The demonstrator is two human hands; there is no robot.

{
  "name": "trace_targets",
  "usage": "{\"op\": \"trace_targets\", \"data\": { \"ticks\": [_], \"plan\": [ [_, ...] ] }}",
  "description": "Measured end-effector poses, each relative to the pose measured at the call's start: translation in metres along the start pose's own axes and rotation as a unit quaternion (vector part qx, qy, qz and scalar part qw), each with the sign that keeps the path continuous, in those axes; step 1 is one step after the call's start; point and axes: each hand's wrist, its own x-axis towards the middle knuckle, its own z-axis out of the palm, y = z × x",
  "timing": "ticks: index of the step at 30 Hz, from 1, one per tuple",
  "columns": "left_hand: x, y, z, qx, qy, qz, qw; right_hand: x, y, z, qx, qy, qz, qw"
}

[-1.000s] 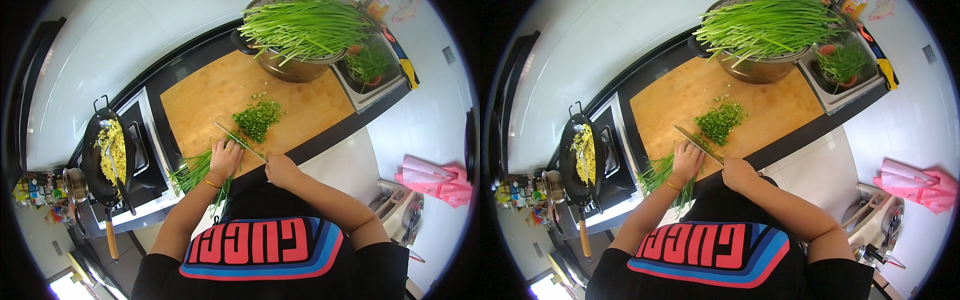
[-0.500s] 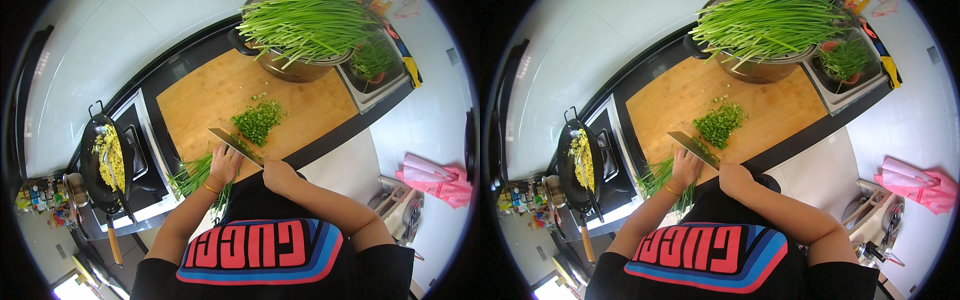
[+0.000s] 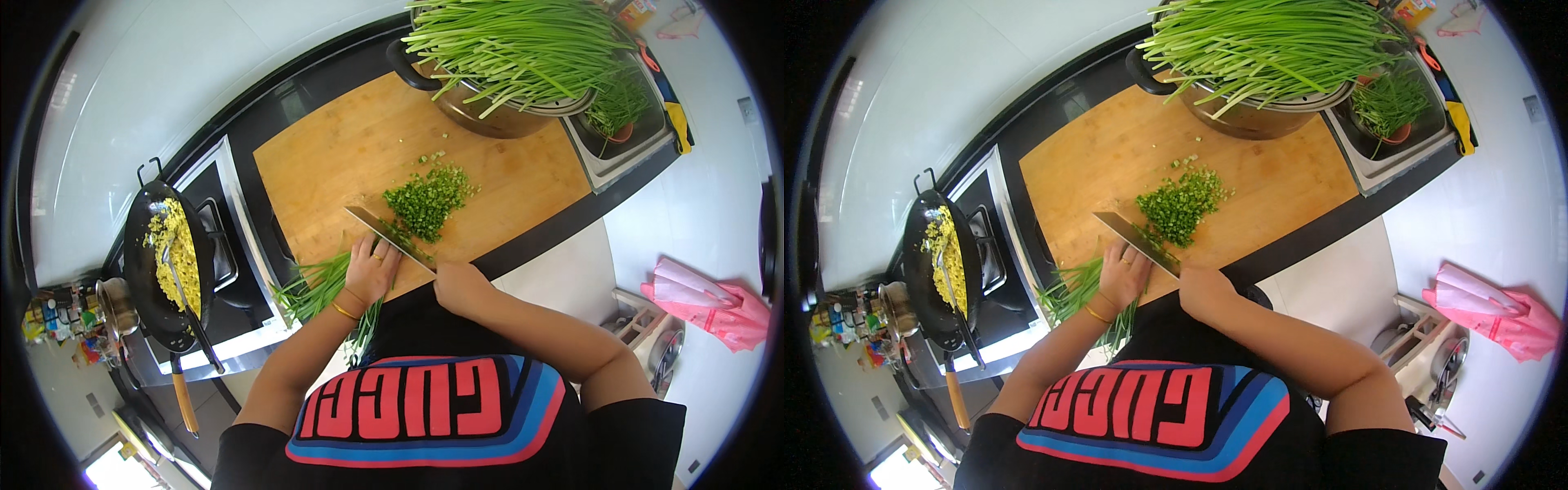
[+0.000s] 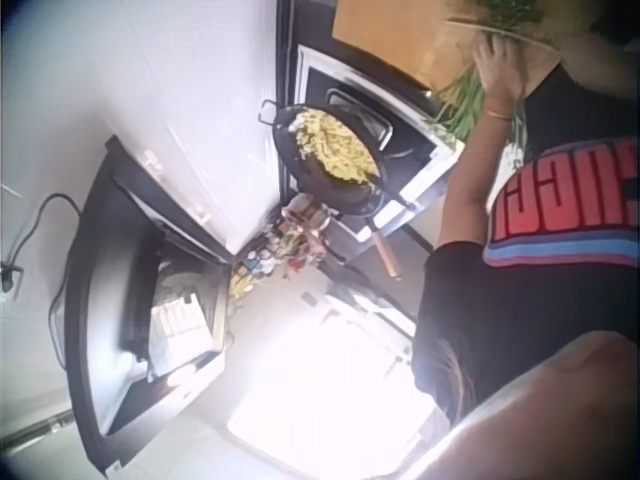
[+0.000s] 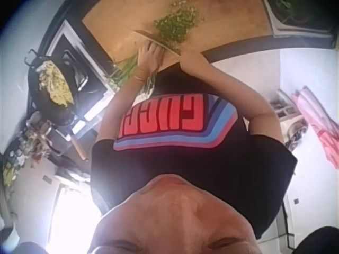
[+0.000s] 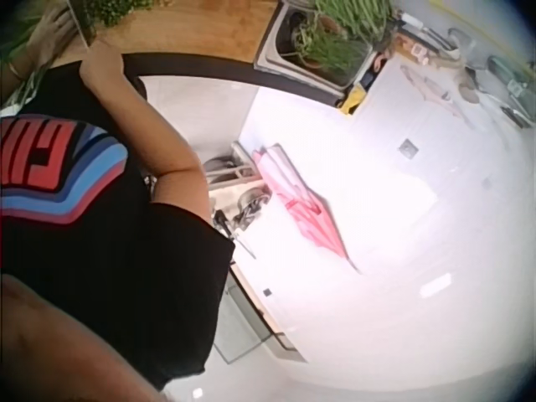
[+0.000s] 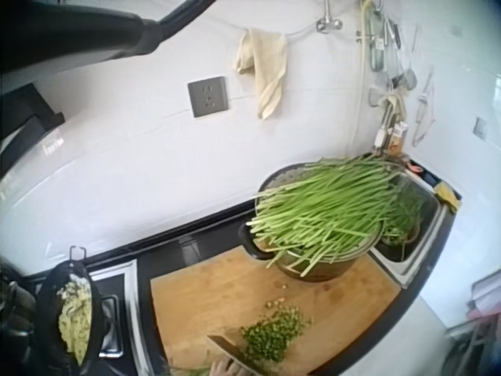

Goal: The person chops a large bunch of green onions on a wooden cutting board using a cleaver. The chopped pieces accumulate on the board as the person works through the bunch.

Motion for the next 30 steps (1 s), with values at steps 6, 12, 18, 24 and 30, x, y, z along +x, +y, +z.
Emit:
{"op": "trace_targets", "data": {
  "ticks": [6,12,18,24,30],
  "plan": [
    [0.004,0.002,-0.003,-0.025,0.020,-0.005,0.999,0.044,-0.014,0.011,0.020,0.073,-0.021,0.997],
    [0.002,0.001,0.000,-0.018,0.046,-0.009,0.999,0.027,0.004,0.003,0.040,0.040,0.000,0.998],
    [0.007,0.003,-0.007,-0.031,0.043,-0.018,0.998,0.021,0.029,0.000,0.098,0.039,-0.002,0.994],
    [0.010,0.011,-0.016,-0.004,0.001,-0.037,0.999,0.021,0.034,-0.004,0.088,0.058,-0.005,0.994],
    [0.003,0.021,-0.027,-0.019,0.004,-0.100,0.995,0.014,0.024,-0.006,0.085,0.075,-0.014,0.993]
  ]
}}
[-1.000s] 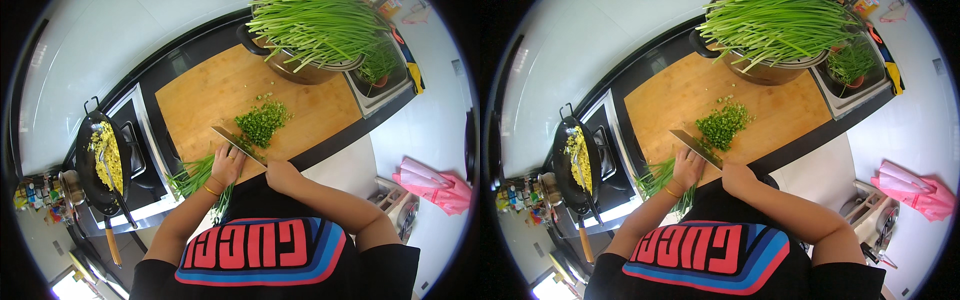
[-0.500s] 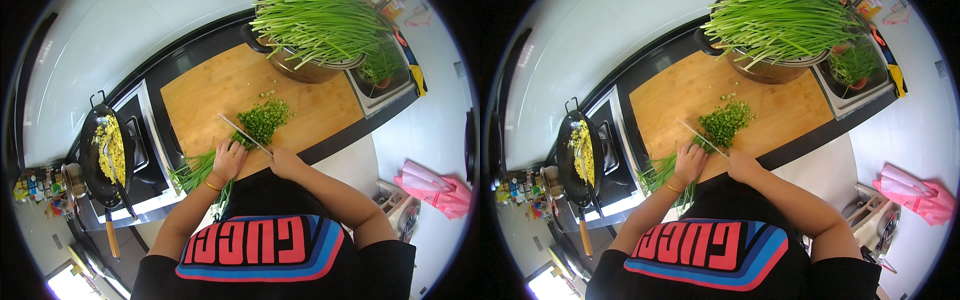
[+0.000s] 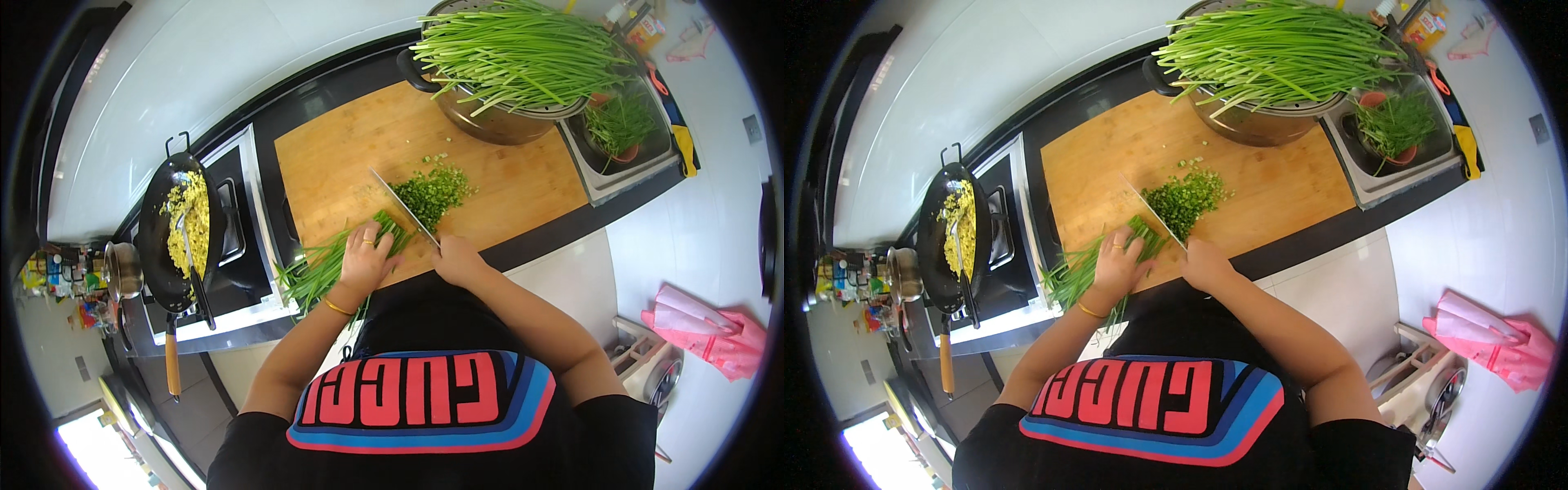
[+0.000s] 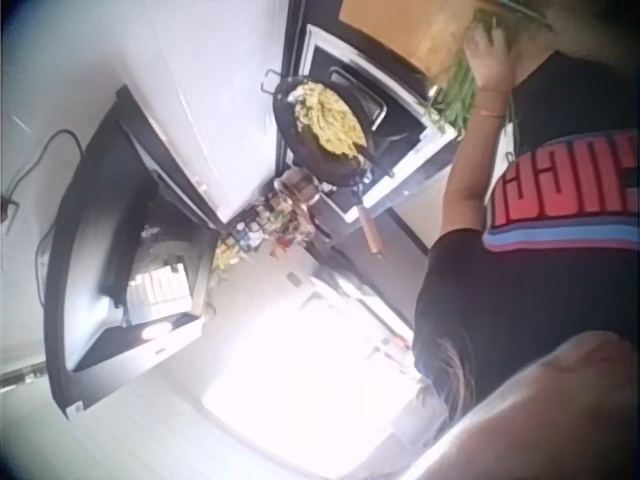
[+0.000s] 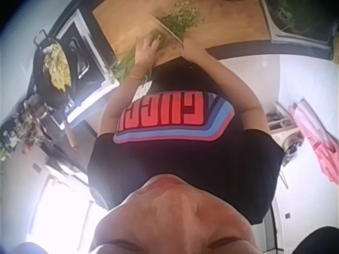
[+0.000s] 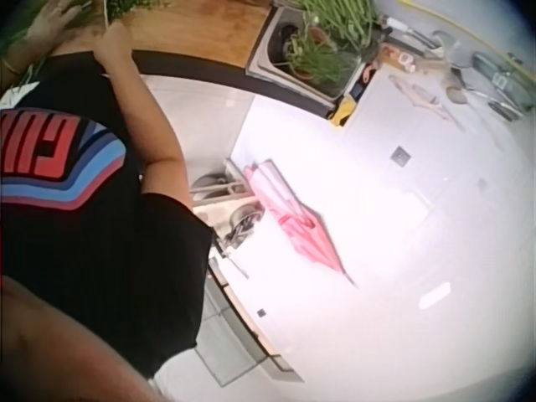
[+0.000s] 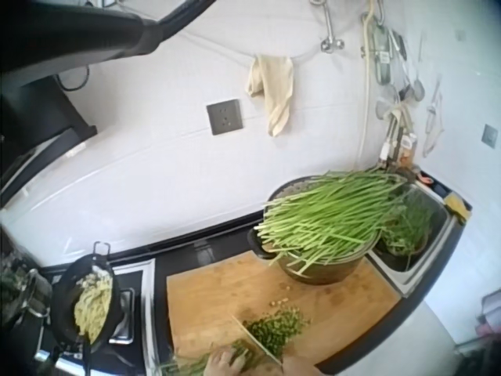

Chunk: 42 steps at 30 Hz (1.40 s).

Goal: The person chops a large bunch of green onions on a wooden cutting board using a cleaver. The chopped pieces accumulate on the board as the person works through the bunch.

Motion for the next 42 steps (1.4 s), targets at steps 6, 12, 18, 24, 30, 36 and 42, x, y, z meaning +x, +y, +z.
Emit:
{"op": "trace_targets", "data": {
  "ticks": [6,12,18,24,30,36,42],
  "plan": [
    [-0.018,0.002,-0.009,0.005,0.023,-0.069,0.997,-0.003,-0.002,0.008,-0.014,0.020,-0.009,1.000],
    [-0.022,-0.003,0.015,0.061,0.005,-0.080,0.995,-0.002,0.001,0.015,-0.026,0.042,-0.023,0.998],
    [-0.012,-0.003,0.032,0.089,-0.012,-0.117,0.989,-0.001,-0.001,0.001,0.032,-0.009,0.008,0.999],
    [0.001,0.003,0.034,0.076,-0.040,-0.144,0.986,-0.001,0.002,0.001,-0.015,0.033,-0.030,0.999],
    [-0.002,0.004,0.025,0.037,-0.012,-0.132,0.990,-0.002,0.008,0.001,0.002,0.043,-0.053,0.998],
    [-0.007,0.005,0.013,0.028,-0.005,-0.111,0.993,-0.006,0.008,-0.002,-0.013,0.041,-0.058,0.997],
    [-0.009,0.001,-0.003,0.042,-0.060,-0.145,0.987,-0.006,0.012,0.000,-0.010,0.042,-0.058,0.997]
  ]
}}
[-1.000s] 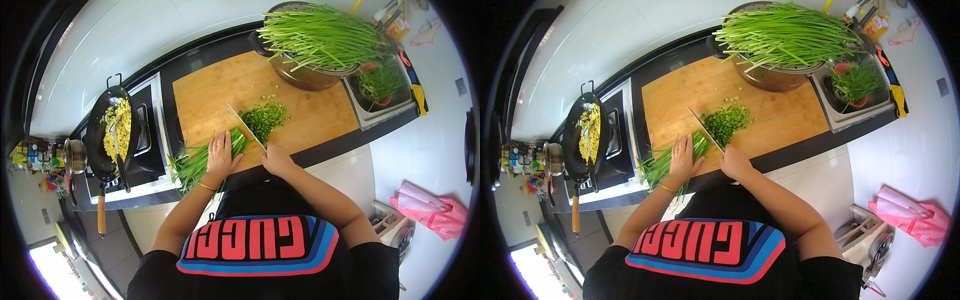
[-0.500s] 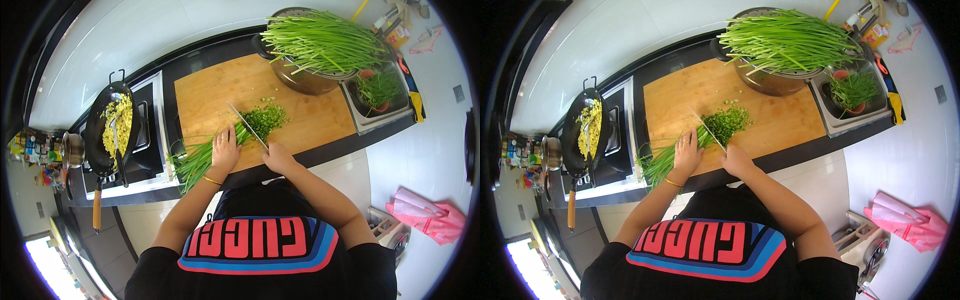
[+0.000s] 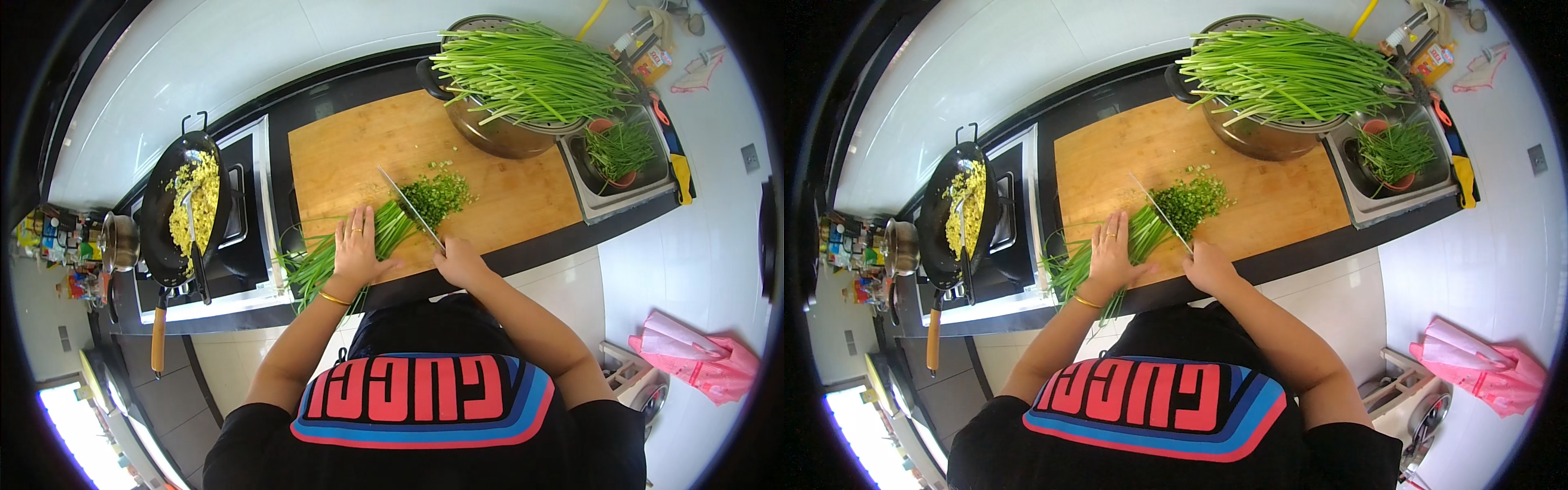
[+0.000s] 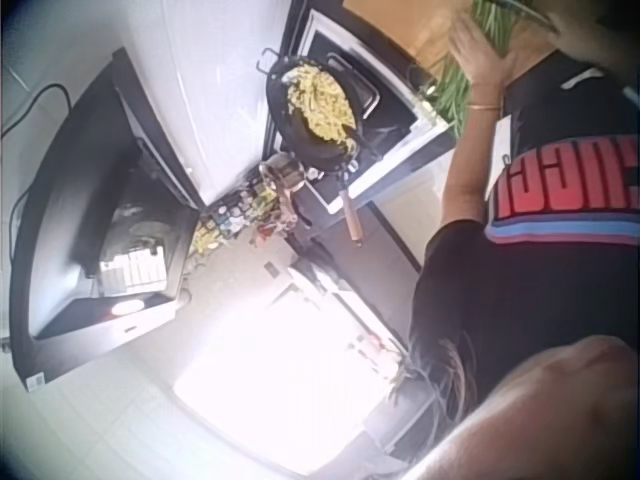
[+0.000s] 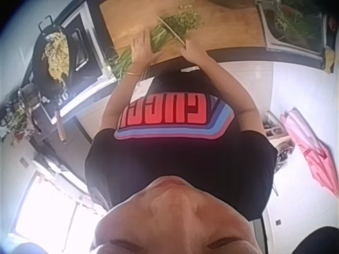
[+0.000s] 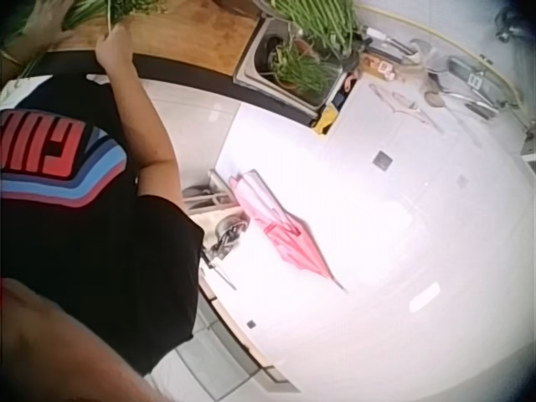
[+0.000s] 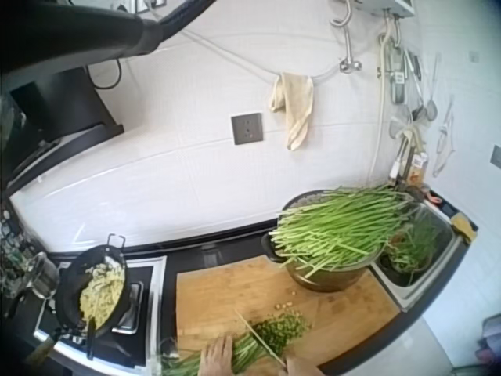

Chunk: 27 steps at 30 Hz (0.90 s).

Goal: The person chops a large bunch of green onions on a wooden cutting board using a cleaver. The chopped pieces accumulate on the board as the person works through the bunch.

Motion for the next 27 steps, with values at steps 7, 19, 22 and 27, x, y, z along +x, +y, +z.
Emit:
{"op": "trace_targets", "data": {
  "ticks": [7,19,22,27],
  "plan": [
    [-0.016,-0.025,-0.022,0.008,-0.028,-0.070,0.997,-0.018,-0.027,-0.014,0.024,0.020,-0.052,0.998],
    [-0.030,-0.028,-0.018,-0.012,-0.048,-0.092,0.995,-0.024,-0.051,0.005,-0.003,-0.077,-0.055,0.996],
    [-0.038,-0.031,-0.008,-0.012,-0.031,-0.089,0.995,-0.024,-0.055,0.007,-0.001,-0.087,-0.049,0.995],
    [-0.046,-0.027,0.000,0.015,-0.016,-0.084,0.996,-0.027,-0.062,0.010,-0.010,-0.101,-0.042,0.994]
  ]
}}
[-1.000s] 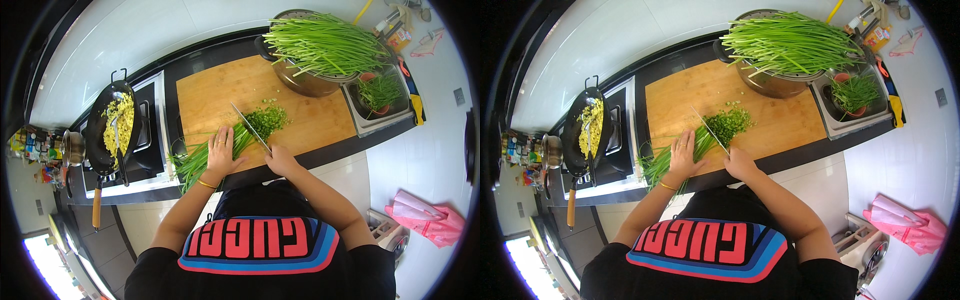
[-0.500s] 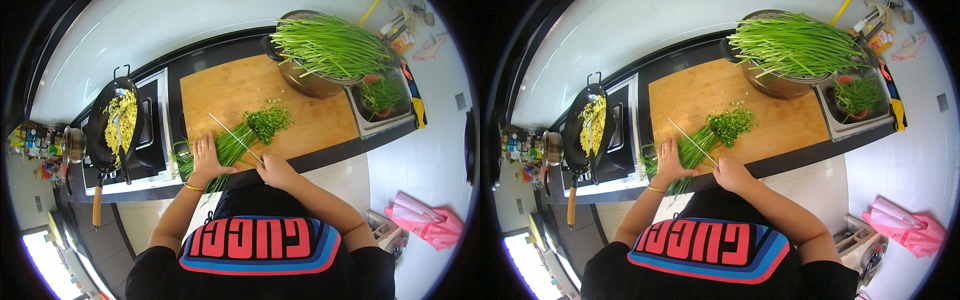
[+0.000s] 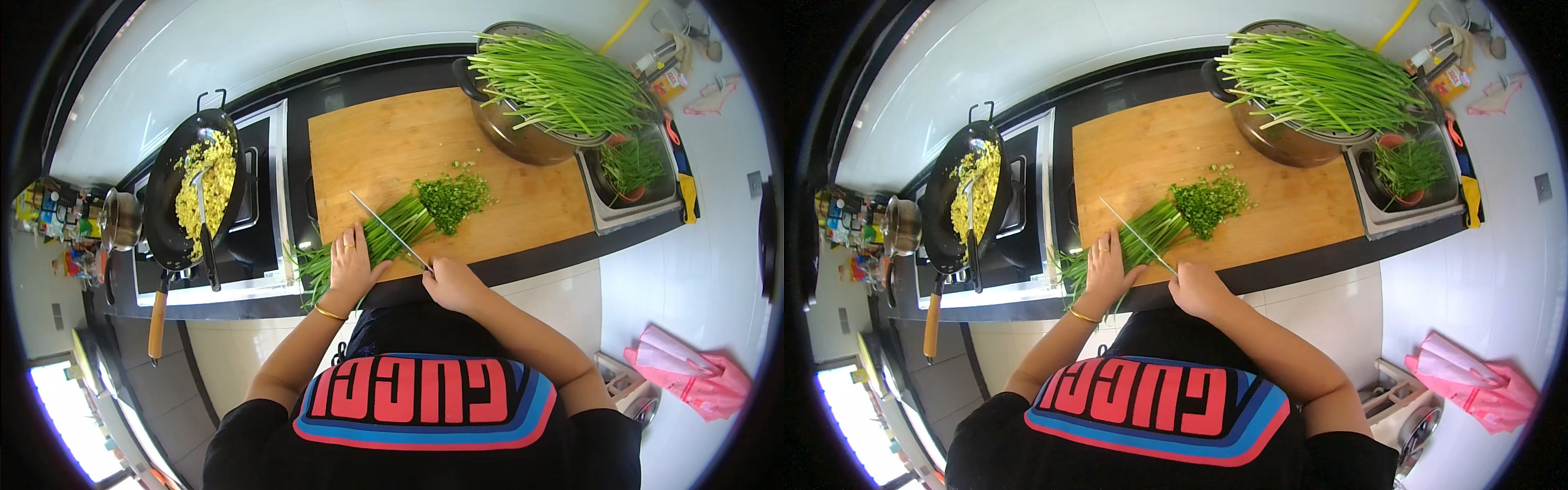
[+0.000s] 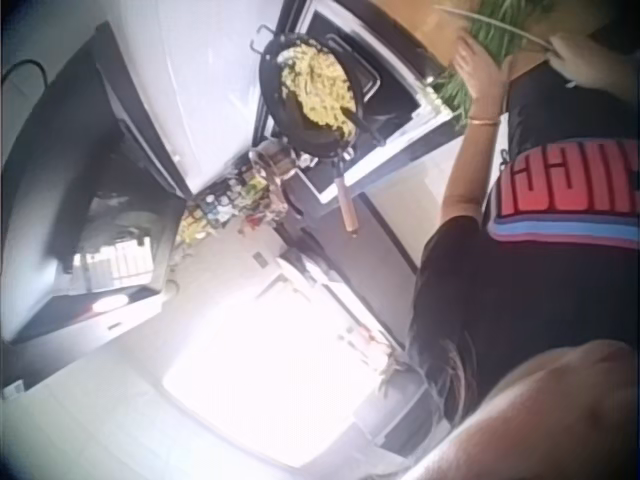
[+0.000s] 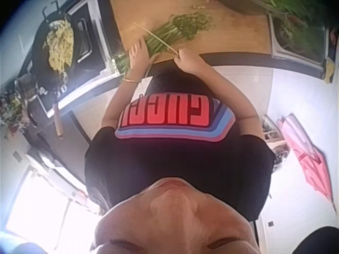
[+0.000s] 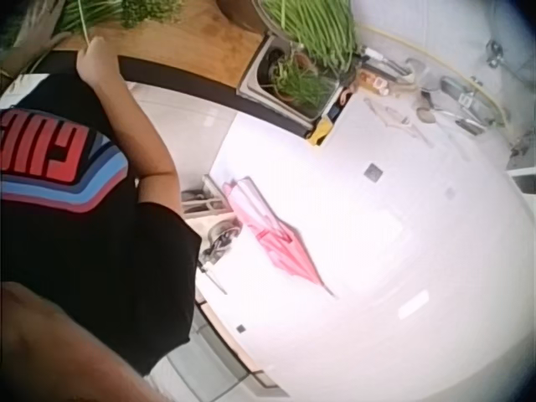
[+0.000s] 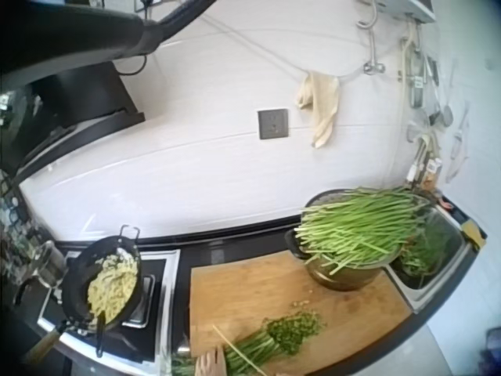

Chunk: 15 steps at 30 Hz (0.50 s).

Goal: The person chops a large bunch of green onions on a wooden cutting board using a cleaver. The chopped pieces accumulate on the board as the person works through the bunch.

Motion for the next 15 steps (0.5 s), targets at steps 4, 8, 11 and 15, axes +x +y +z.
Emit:
{"op": "trace_targets", "data": {
  "ticks": [4,8,11,15],
  "plan": [
    [-0.007,0.005,-0.018,-0.006,0.005,-0.007,1.000,0.002,-0.002,0.004,-0.004,-0.007,-0.001,1.000],
    [-0.011,-0.011,-0.010,-0.020,-0.001,-0.012,1.000,0.000,-0.006,0.011,-0.003,-0.002,-0.002,1.000],
    [-0.009,-0.015,-0.006,-0.043,-0.007,-0.005,0.999,0.000,-0.007,0.015,0.007,-0.001,0.022,1.000],
    [-0.002,-0.010,-0.015,-0.025,0.011,0.034,0.999,-0.004,-0.005,0.010,0.006,0.034,0.033,0.999]
  ]
}}
